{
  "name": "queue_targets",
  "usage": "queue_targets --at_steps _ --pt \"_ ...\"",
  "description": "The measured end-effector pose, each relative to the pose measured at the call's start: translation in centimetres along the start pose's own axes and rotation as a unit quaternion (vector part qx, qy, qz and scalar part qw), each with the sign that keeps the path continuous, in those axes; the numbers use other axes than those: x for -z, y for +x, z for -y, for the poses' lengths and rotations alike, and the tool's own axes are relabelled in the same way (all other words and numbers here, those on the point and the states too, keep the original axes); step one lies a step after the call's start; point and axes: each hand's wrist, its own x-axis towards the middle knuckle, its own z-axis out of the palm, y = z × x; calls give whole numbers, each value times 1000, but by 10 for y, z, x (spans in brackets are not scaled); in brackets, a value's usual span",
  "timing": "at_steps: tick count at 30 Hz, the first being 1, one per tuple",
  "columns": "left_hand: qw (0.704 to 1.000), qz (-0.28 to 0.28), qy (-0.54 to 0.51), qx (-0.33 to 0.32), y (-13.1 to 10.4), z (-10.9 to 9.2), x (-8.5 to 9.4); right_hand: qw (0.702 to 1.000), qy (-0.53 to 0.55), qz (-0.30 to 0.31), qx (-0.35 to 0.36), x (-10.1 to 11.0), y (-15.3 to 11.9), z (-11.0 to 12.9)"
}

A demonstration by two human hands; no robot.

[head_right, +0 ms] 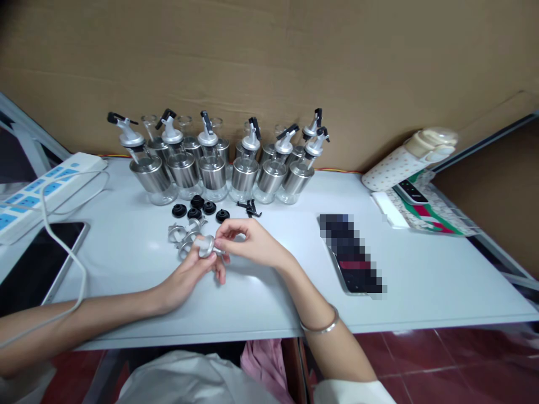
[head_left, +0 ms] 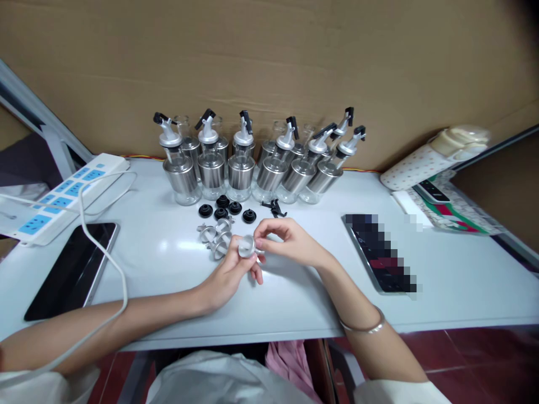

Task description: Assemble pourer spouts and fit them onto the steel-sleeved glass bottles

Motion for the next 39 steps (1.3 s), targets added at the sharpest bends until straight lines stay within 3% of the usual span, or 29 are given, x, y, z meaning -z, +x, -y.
queue_targets --at_steps 10,15,20,27,32,35,39 --pt "999 -8 -37 -4 1 0 0 1000 4 25 -18 1 0 -1" --pt "998 18 -54 -8 1 6 3 1000 -10 -7 11 4 1 -5" --pt "998 -8 -48 -32 2 6 2 998 -19 -23 56 5 1 -9" --pt "997 -8 -3 -73 0 7 1 996 -45 -51 64 13 -3 -3" --pt "997 13 55 -56 -3 9 2 959 -213 -186 8 55 -18 1" --pt "995 11 93 -46 -3 5 3 952 -260 -145 -70 71 -26 -6" --pt "990 12 136 -42 -2 3 4 950 -262 -80 -151 69 -26 -12"
